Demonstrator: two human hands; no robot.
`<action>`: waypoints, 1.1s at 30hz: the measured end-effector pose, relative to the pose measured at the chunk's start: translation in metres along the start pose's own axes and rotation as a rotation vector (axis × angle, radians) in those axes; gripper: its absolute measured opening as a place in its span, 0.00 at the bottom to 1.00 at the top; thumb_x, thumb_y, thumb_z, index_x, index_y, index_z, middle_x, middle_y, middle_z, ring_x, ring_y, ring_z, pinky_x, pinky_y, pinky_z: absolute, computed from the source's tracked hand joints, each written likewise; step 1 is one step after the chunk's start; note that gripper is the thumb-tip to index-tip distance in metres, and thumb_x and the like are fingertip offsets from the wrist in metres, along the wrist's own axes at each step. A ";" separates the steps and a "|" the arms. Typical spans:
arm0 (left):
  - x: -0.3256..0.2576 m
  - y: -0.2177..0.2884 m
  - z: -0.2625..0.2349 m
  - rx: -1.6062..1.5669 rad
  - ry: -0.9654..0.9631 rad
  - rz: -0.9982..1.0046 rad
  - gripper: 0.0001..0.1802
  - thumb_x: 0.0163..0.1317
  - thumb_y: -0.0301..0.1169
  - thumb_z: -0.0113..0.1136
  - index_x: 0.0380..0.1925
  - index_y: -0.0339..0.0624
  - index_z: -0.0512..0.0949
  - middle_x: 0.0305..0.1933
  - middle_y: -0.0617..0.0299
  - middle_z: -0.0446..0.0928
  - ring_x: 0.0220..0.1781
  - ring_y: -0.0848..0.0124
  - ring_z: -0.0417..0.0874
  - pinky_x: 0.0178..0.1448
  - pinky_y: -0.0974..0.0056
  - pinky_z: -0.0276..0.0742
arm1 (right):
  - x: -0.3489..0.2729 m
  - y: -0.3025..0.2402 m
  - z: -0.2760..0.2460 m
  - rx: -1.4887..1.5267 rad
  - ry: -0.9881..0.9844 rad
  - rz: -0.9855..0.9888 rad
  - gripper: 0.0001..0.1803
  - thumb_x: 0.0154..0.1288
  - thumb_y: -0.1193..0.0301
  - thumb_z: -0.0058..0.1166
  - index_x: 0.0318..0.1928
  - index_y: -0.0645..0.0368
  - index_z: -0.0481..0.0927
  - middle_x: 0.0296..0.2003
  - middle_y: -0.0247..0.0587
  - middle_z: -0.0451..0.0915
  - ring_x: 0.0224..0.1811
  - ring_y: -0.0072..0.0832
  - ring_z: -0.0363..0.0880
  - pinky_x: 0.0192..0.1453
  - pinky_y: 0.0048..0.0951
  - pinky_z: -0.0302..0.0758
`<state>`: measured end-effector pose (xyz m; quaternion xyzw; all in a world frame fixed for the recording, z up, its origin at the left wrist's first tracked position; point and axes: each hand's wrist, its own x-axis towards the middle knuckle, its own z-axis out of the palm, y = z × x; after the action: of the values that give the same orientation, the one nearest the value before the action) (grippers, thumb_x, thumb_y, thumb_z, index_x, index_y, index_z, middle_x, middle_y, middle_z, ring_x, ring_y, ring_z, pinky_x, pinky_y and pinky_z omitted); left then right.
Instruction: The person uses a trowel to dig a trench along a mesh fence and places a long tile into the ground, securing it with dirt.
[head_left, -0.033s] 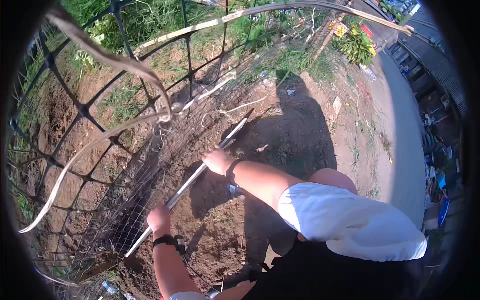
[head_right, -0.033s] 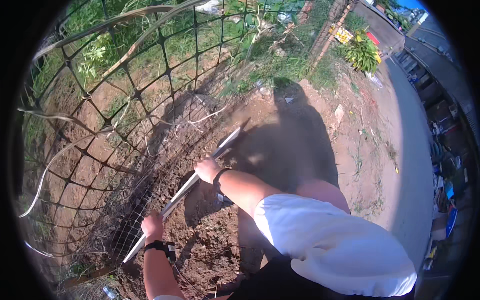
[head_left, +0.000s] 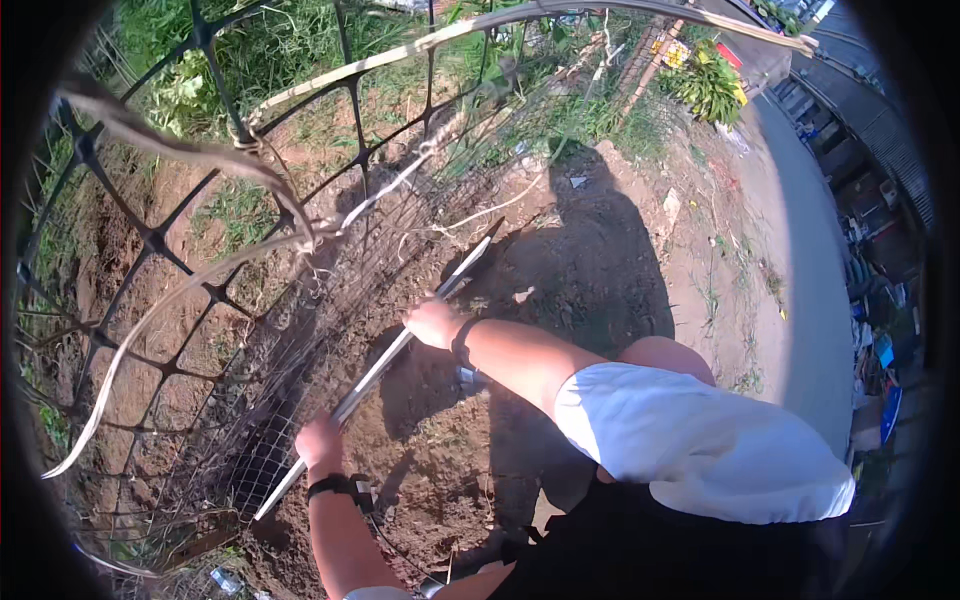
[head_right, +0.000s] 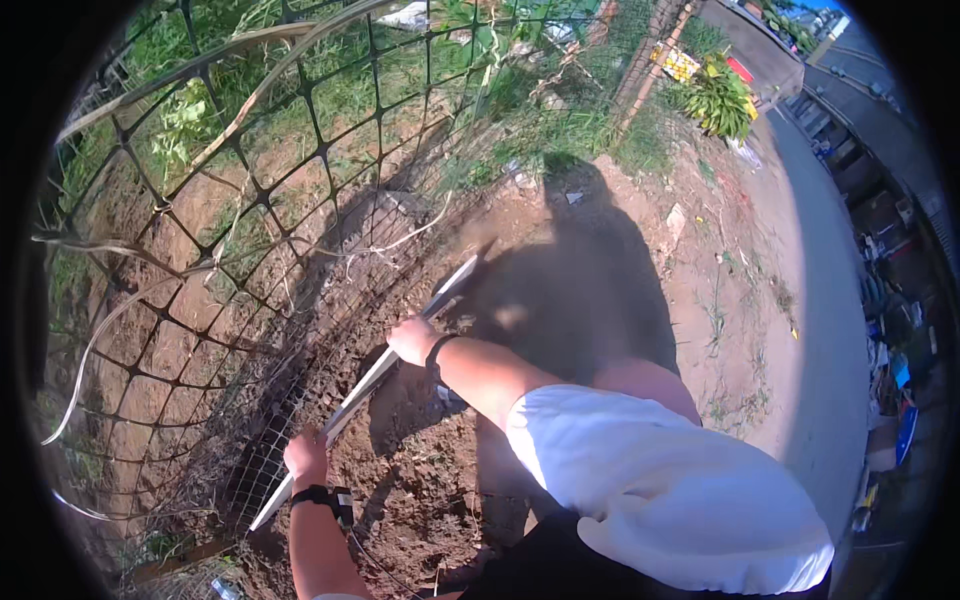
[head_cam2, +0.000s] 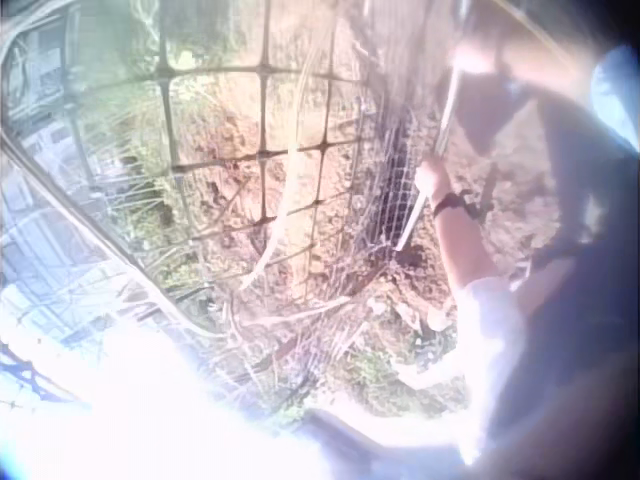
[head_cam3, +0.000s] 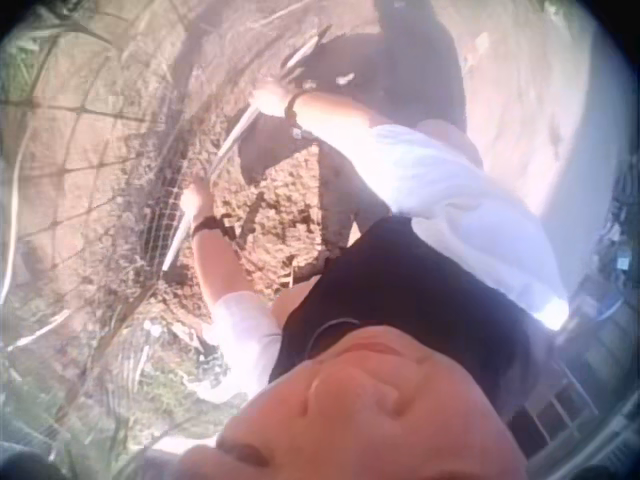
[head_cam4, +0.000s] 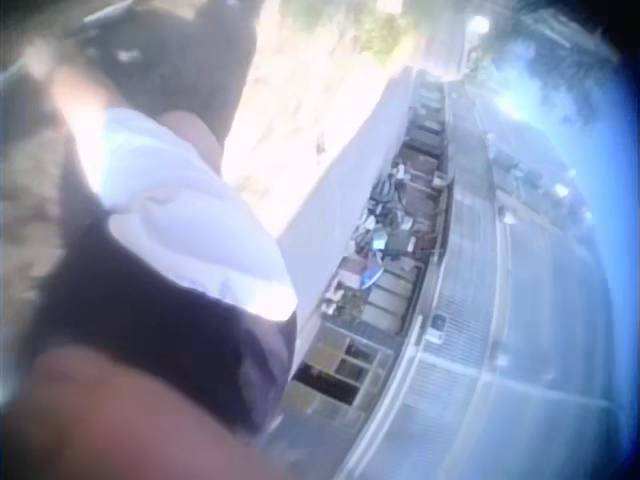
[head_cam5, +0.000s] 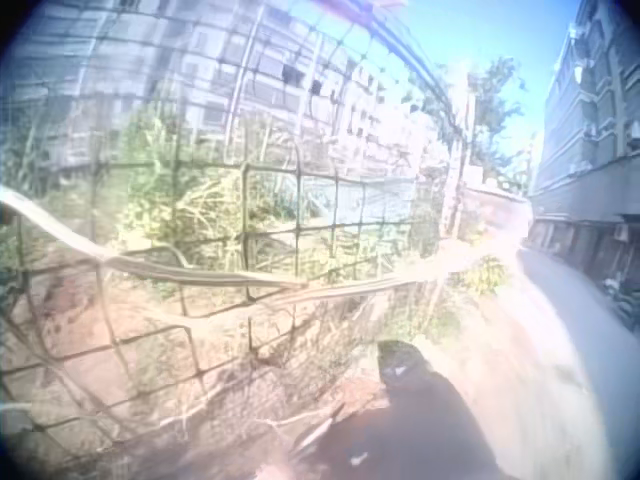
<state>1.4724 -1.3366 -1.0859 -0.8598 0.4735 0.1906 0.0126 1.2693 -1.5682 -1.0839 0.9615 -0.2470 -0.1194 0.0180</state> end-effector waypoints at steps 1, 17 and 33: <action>0.000 0.000 -0.001 0.023 0.006 -0.033 0.14 0.54 0.42 0.43 0.33 0.49 0.75 0.29 0.50 0.78 0.34 0.53 0.80 0.38 0.52 0.75 | 0.001 0.006 -0.001 0.000 0.004 -0.094 0.09 0.52 0.69 0.43 0.31 0.57 0.75 0.30 0.37 0.78 0.39 0.33 0.76 0.54 0.43 0.64; -0.017 -0.003 0.016 -0.119 0.010 -0.208 0.12 0.55 0.36 0.52 0.39 0.51 0.76 0.33 0.52 0.78 0.37 0.54 0.79 0.41 0.54 0.73 | -0.002 -0.009 0.041 0.203 0.240 0.055 0.12 0.55 0.71 0.41 0.40 0.56 0.73 0.40 0.41 0.75 0.49 0.36 0.71 0.59 0.40 0.58; -0.027 -0.021 0.011 -0.032 -0.043 -0.159 0.10 0.52 0.31 0.48 0.31 0.46 0.78 0.35 0.55 0.79 0.39 0.59 0.80 0.41 0.58 0.75 | -0.015 -0.008 0.021 -0.051 0.012 -0.036 0.14 0.58 0.73 0.38 0.44 0.56 0.73 0.47 0.41 0.72 0.53 0.35 0.68 0.64 0.43 0.55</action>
<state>1.4733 -1.3006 -1.0902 -0.8906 0.4002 0.2148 0.0242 1.2556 -1.5533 -1.1021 0.9656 -0.2265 -0.1203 0.0418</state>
